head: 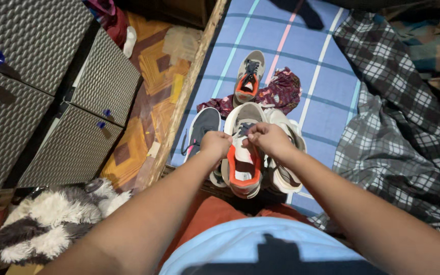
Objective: The person sits on the floor and laces a pair of white sneakers with orange accents. They thread the laces through the eyelets, tie a knot, and adjust the fit. The shoes are then placed on a nearby shoe rack.
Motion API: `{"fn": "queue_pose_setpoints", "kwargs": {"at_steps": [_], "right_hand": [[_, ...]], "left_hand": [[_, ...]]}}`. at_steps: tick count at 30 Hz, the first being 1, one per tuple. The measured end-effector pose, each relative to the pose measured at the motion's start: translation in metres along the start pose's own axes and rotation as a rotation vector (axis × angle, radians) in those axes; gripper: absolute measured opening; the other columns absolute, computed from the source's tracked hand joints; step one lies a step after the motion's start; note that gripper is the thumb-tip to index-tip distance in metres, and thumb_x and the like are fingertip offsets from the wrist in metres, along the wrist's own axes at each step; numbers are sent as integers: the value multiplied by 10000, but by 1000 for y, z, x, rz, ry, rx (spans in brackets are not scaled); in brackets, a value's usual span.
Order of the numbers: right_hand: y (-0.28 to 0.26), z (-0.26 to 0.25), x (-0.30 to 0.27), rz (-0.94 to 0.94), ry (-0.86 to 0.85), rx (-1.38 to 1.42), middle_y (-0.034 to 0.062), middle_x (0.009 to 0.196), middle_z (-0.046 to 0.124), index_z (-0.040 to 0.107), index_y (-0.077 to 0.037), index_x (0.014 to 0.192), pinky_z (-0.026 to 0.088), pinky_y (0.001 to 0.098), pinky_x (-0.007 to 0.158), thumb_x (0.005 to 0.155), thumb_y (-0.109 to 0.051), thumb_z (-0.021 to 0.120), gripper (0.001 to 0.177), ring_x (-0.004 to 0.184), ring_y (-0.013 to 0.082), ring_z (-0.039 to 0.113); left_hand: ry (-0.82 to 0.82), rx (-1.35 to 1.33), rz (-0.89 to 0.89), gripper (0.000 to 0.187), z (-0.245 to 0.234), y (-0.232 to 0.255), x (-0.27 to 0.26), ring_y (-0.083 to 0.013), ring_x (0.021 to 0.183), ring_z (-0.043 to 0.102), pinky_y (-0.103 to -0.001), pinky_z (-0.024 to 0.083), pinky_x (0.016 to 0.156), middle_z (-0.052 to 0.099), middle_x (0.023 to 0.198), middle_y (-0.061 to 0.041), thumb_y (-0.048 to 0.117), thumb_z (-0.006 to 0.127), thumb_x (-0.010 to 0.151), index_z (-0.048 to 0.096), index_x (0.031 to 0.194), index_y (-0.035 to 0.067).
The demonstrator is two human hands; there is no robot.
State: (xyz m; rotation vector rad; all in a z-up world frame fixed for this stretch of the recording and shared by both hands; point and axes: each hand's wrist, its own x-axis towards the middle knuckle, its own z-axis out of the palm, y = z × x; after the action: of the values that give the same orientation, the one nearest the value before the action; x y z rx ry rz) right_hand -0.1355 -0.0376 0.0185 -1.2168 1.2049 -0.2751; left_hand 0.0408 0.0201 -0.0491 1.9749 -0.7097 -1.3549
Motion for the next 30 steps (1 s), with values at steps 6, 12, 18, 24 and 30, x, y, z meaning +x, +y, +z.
{"fn": "queue_pose_setpoints", "kwargs": {"at_steps": [6, 12, 18, 24, 30], "right_hand": [[11, 6, 4, -77, -58, 120, 102, 870, 764, 700, 21, 976, 564, 280, 732, 993, -111, 636, 147, 771, 153, 713], [3, 7, -6, 75, 18, -18, 60, 888, 779, 653, -26, 976, 498, 312, 565, 984, -102, 593, 97, 608, 147, 591], [4, 13, 0, 1, 104, 6, 73, 867, 789, 655, -20, 978, 500, 264, 548, 967, -86, 643, 68, 601, 84, 609], [-7, 27, -18, -13, 274, -174, 16, 815, 788, 670, -51, 969, 493, 311, 545, 945, -176, 683, 128, 577, 114, 618], [-25, 34, -32, 138, 371, -390, 103, 731, 741, 748, -84, 908, 501, 341, 584, 902, -283, 768, 201, 575, 185, 661]], "left_hand": [[-80, -104, 22, 199, 5, 1, -1, -154, 712, 702, -312, 559, 612, 776, 887, -100, 111, 661, 941, 780, 1066, 13], [-96, -146, -25, 204, 5, 6, -2, -141, 682, 697, -313, 533, 560, 779, 883, -97, 67, 670, 920, 763, 1087, -2], [-51, -50, -69, 212, 2, 27, -22, -174, 650, 654, -356, 522, 550, 748, 834, -110, 101, 681, 909, 784, 1081, 30], [-28, -15, -54, 223, 1, 29, -26, -154, 656, 694, -335, 547, 574, 765, 832, -96, 103, 680, 900, 794, 1083, 41], [-140, -210, -132, 253, 4, 27, -17, -152, 546, 605, -296, 520, 494, 677, 693, -79, 180, 704, 931, 741, 852, -58]]}}
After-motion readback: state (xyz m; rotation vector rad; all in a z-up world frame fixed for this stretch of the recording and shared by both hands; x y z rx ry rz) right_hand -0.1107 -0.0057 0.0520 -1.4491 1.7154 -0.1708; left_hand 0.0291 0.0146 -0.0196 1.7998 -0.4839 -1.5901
